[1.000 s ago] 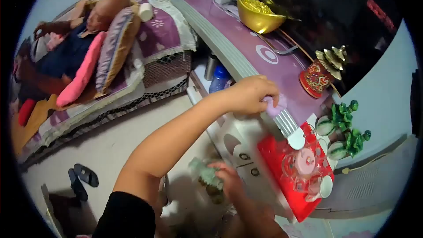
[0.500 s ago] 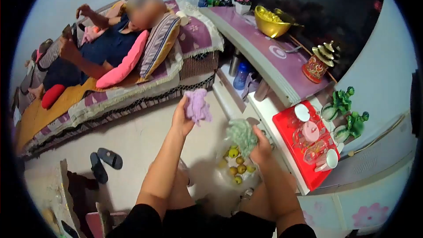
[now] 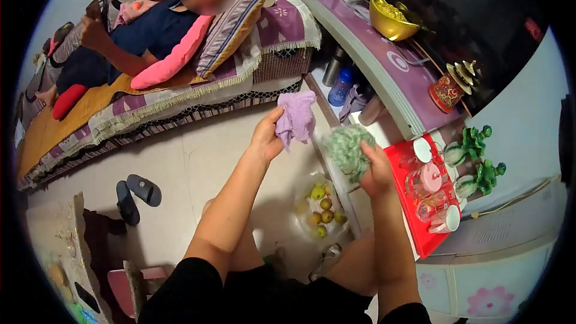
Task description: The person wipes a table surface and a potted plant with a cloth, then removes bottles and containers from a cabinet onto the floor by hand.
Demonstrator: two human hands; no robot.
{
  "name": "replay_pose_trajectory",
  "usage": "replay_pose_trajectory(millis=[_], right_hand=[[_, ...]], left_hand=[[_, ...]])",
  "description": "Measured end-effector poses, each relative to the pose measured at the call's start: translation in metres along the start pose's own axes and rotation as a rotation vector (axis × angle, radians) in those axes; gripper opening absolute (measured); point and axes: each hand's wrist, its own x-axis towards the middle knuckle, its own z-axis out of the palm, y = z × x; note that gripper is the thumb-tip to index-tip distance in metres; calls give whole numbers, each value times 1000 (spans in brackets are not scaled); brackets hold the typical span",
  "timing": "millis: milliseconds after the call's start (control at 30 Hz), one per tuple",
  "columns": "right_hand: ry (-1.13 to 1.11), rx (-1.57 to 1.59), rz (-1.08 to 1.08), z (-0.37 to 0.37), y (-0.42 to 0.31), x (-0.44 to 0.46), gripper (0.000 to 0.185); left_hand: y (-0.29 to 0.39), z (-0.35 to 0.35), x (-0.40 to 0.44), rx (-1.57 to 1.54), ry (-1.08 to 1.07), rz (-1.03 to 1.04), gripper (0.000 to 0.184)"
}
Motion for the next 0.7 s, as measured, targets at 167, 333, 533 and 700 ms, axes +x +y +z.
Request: replay_pose_trajectory(millis=[167, 333, 533, 700], right_hand=[[449, -1252, -197, -113, 58, 41, 29], [271, -513, -118, -46, 43, 34, 21], [281, -547, -188, -54, 48, 46, 24], [146, -443, -35, -24, 49, 36, 27]], left_hand=[[1, 10, -5, 100, 41, -2, 31], [10, -2, -5, 190, 59, 19, 31], [4, 14, -20, 789, -64, 16, 44], [-27, 19, -34, 1088, -255, -71, 71]])
